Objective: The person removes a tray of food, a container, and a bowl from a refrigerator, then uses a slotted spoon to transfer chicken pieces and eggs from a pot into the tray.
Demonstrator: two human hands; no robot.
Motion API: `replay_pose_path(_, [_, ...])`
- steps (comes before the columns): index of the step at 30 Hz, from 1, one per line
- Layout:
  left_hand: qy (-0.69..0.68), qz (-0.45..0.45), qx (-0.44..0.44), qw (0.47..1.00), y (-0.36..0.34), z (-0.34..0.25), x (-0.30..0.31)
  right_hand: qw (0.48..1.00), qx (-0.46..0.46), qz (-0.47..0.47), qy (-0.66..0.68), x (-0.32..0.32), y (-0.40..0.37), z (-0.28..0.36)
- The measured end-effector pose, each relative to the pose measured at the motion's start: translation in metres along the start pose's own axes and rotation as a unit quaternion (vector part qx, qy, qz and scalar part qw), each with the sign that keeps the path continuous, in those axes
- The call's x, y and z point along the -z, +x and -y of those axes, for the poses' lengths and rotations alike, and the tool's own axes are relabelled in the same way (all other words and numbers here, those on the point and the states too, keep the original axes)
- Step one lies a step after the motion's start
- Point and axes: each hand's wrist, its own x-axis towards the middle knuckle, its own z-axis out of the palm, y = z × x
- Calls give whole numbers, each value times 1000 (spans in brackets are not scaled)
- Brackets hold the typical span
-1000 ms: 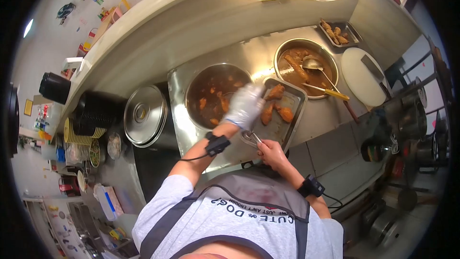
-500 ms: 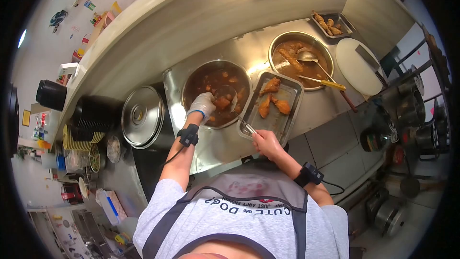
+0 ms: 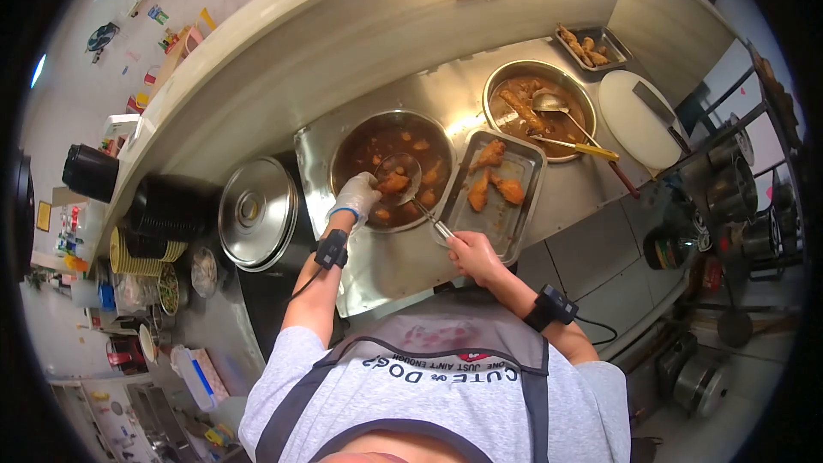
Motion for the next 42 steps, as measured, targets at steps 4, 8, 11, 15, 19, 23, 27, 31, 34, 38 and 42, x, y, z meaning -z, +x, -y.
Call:
replay_pose_path(4, [-53,-25,-15,998,1,7,-3,1000,-3,14,16,2,5,-8])
replay_pose_path(8, [-358,-36,59,931,-4,7,2,1000,-3,16,-20,3,8,-11])
replay_pose_path(11, [-417,-34,70,906,-16,-19,24,997,-8,29,-70,5,5,6])
replay_pose_path(15, [-396,-8,24,918,-43,-99,46,988,30,22,-153,14,29,-24])
replay_pose_path(19, [-319,84,-57,942,-41,-163,15,965,111,34,-235,27,47,-39])
replay_pose_path(23, [-161,177,-145,960,-16,-198,-42,950,162,36,-264,29,45,-30])
replay_pose_path(27, [27,139,-234,962,6,-213,-94,907,159,29,-389,25,29,-6])
replay_pose_path(31, [-10,11,-280,960,4,-204,-89,854,173,-9,-490,26,47,-23])
replay_pose_path(34, [-122,-66,-263,955,-15,-194,-34,783,239,-59,-571,16,37,-18])
replay_pose_path(38, [-452,-28,-137,881,-26,-136,32,721,271,-144,-621,-6,44,6])
replay_pose_path(42, [-583,-56,-56,809,-36,-68,78,653,277,-220,-670,-18,89,24])
